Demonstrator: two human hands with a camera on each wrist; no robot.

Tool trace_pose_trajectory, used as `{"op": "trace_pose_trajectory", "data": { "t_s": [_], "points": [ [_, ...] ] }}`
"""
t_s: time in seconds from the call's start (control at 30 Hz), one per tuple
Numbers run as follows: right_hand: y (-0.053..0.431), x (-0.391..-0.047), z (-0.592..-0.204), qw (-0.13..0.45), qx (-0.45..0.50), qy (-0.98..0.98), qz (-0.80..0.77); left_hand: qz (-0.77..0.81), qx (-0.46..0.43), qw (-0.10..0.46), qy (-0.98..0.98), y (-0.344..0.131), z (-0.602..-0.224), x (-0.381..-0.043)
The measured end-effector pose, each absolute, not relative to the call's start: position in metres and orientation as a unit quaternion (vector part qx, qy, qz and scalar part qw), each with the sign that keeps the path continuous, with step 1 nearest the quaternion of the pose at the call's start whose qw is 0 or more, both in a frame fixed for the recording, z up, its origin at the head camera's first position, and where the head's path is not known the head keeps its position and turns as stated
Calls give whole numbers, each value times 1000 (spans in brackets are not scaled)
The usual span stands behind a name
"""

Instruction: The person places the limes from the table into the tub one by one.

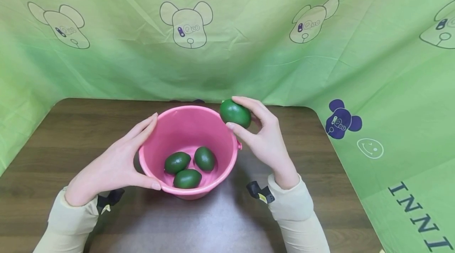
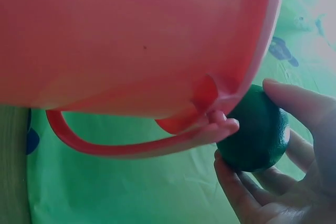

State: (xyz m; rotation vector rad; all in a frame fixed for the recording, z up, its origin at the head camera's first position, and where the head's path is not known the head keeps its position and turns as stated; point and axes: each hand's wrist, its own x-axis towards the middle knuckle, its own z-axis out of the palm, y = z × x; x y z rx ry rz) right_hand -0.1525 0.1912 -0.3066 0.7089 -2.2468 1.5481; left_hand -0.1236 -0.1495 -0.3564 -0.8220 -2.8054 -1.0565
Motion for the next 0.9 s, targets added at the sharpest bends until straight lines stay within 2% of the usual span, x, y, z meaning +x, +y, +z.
{"op": "trace_pose_trajectory", "data": {
  "t_s": [0.23,0.9],
  "points": [
    [194,-163,-321,151,262,-779,549,-342,-265,19,-901,-149,-357,-123],
    [178,-165,-321,134,291,-765,559,-341,-263,17,-902,-149,-357,-123]
  ]
}}
